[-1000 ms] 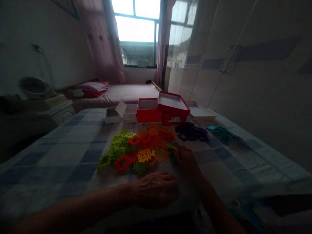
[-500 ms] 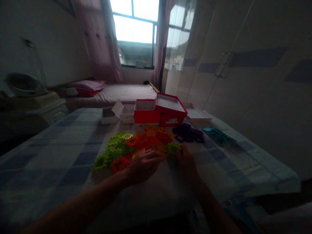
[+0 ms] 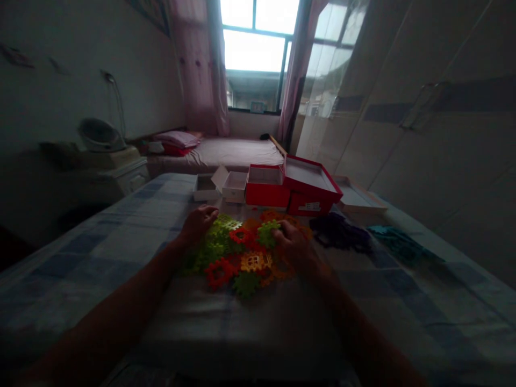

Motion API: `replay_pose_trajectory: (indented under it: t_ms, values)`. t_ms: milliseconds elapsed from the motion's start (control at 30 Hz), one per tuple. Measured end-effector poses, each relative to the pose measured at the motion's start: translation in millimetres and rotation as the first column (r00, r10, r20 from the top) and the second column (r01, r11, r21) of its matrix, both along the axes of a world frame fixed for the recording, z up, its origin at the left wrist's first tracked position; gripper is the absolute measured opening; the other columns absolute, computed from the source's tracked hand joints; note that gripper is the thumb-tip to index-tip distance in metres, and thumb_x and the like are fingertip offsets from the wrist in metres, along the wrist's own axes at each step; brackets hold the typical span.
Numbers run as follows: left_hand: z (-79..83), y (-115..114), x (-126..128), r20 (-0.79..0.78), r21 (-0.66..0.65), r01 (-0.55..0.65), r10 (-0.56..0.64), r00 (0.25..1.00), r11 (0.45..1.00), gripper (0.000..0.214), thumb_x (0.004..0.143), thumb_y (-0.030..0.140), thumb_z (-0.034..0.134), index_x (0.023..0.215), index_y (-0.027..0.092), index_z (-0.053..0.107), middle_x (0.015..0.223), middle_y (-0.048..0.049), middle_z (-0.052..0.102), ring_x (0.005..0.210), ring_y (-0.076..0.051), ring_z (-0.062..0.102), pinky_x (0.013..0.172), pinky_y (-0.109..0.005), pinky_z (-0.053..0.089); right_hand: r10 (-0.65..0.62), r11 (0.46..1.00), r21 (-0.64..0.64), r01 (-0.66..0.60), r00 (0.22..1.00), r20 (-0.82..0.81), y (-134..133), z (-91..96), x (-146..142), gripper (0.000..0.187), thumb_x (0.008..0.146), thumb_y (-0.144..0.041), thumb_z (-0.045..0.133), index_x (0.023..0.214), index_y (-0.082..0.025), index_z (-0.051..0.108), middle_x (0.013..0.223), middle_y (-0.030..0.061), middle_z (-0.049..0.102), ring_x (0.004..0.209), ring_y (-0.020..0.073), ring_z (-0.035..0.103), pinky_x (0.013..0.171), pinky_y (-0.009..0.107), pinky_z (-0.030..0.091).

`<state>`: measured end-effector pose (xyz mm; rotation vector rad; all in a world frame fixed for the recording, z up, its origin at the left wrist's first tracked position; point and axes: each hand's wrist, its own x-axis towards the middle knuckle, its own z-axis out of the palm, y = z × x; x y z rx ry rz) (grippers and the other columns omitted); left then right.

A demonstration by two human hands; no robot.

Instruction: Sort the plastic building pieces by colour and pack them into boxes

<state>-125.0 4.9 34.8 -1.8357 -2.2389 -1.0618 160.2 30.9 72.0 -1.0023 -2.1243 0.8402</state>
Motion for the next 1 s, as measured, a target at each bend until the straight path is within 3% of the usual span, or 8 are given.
replay_pose_trajectory:
  t_ms: [167,233,333,500,667,833,1000]
  values:
    - [-10.4,1.4,5.4,-0.029,-0.081,-0.034,0.031,0.999,0.996,0.03,0.083,0.035,0.046,0.094,0.019,0.069,0.097,-0.0087,0.065,0.091,-0.021,0.059,0.082,-0.027,0.044,0.217,0.974,0.04,-0.225,0.966,0.144,10.8,-0.7,-67.8,0.017,0.08,-0.033,0.039,0.074,-0.018,0.047,0.069,-0.0023,0.049,0.061,0.0101,0.042,0.058,0.022,0.033]
    - [-12.6,3.0,2.0,-0.029,-0.101,-0.059,0.057,0.998,0.993,0.03,0.082,0.034,0.047,0.095,0.018,0.069,0.096,-0.0098,0.066,0.092,-0.022,0.059,0.084,-0.029,0.043,0.227,0.965,0.072,-0.254,0.938,0.261,12.7,-4.9,-83.1,0.014,0.079,-0.029,0.04,0.071,-0.019,0.045,0.064,-0.003,0.046,0.057,0.0093,0.038,0.055,0.022,0.029]
    - [-16.1,5.5,-5.0,-0.011,-0.125,-0.072,0.071,0.997,0.99,0.028,0.079,0.031,0.052,0.096,0.018,0.069,0.094,-0.0098,0.067,0.088,-0.021,0.06,0.083,-0.029,0.044,0.111,0.97,0.166,-0.18,0.929,0.354,19.4,-12.9,-85.5,0.014,0.078,-0.027,0.041,0.066,-0.019,0.042,0.059,-0.0027,0.043,0.055,0.0093,0.036,0.054,0.024,0.025]
    - [-19.8,9.9,-8.9,0.087,-0.125,-0.053,0.065,0.994,0.991,0.028,0.078,0.027,0.052,0.098,0.017,0.068,0.096,-0.0088,0.068,0.085,-0.018,0.061,0.081,-0.026,0.044,-0.028,0.981,0.191,-0.023,0.966,0.257,40.5,-9.0,-64.7,0.016,0.079,-0.032,0.038,0.068,-0.02,0.041,0.065,-0.0002,0.048,0.059,0.0113,0.041,0.056,0.024,0.028]
    - [-17.8,10.6,-8.4,0.216,-0.126,-0.039,0.066,0.974,0.991,0.03,0.08,0.024,0.047,0.102,0.018,0.067,0.099,-0.0075,0.07,0.089,-0.017,0.063,0.08,-0.024,0.045,0.061,0.974,0.192,-0.12,0.956,0.287,50.2,3.2,-85.7,0.016,0.079,-0.031,0.038,0.066,-0.02,0.038,0.063,-0.0017,0.046,0.057,0.0103,0.039,0.053,0.023,0.027]
    - [-12.9,7.4,-6.8,0.293,-0.119,-0.03,0.064,0.954,0.992,0.031,0.08,0.023,0.048,0.103,0.018,0.066,0.103,-0.0079,0.069,0.093,-0.019,0.063,0.08,-0.025,0.046,0.108,0.975,0.143,-0.171,0.923,0.37,54.0,-11.5,-120.5,0.019,0.077,-0.03,0.047,0.064,-0.021,0.037,0.058,-0.0036,0.043,0.054,0.0089,0.039,0.049,0.021,0.026]
    - [-12.9,8.0,-7.3,0.373,-0.091,-0.032,0.064,0.926,0.995,0.03,0.077,0.021,0.05,0.102,0.018,0.066,0.1,-0.0075,0.07,0.09,-0.018,0.064,0.078,-0.025,0.046,0.117,0.968,0.167,-0.187,0.925,0.362,58.0,-23.6,-122.7,0.017,0.075,-0.031,0.051,0.067,-0.02,0.042,0.063,-0.0027,0.048,0.058,0.0096,0.042,0.052,0.02,0.03]
